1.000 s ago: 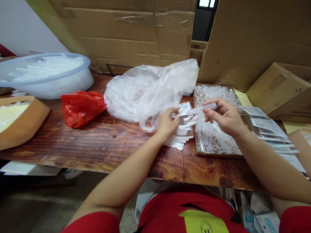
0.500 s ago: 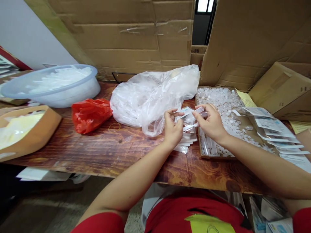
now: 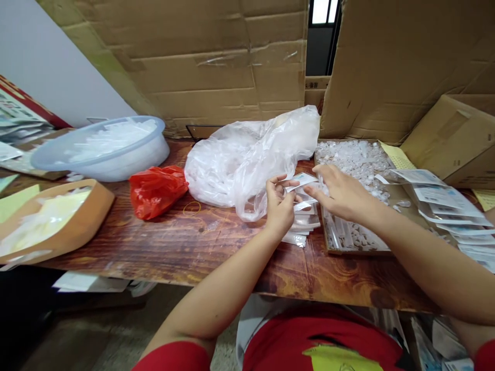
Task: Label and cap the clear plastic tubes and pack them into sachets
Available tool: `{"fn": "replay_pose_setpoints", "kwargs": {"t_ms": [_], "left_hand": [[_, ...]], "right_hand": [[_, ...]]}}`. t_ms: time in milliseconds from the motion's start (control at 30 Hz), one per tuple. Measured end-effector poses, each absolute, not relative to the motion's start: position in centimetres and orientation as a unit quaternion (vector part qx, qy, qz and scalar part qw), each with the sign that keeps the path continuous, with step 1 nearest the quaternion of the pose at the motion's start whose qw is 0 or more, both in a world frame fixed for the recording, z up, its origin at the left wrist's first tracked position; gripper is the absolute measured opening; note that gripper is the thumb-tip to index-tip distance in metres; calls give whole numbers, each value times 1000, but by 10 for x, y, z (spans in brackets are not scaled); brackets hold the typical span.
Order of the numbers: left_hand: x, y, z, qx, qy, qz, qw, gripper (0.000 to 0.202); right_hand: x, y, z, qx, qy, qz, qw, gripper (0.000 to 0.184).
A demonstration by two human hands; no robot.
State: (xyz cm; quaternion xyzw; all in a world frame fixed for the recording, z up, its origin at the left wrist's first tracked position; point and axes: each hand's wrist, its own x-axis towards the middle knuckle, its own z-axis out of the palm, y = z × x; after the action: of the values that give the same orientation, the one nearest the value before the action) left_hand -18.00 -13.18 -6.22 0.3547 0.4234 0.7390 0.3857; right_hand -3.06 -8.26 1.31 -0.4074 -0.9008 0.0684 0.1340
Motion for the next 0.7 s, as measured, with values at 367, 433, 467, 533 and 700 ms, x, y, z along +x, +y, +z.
{"fn": "replay_pose_setpoints", "kwargs": {"t_ms": [367,433,467,533,700], "left_hand": [[-167,-152,-53,439,369,692,438,51],[-165,-155,-53,450,367,687,437,49],[-165,-156,-53,456,366,686,434,48],[-165,-157,-54,471,365,683,424,46],[-161,-163,-55,516,368,661,401,41]], "right_hand": [[35,-82,5,-246,-860,371,250,54],[36,-86,1,-257,-848,391,249,62],[37,-87,-1,-260,-845,395,249,64],[36,-89,-7,-266,-842,390,260,66],[35,-89,-24,-288,-834,369,291,70]]}}
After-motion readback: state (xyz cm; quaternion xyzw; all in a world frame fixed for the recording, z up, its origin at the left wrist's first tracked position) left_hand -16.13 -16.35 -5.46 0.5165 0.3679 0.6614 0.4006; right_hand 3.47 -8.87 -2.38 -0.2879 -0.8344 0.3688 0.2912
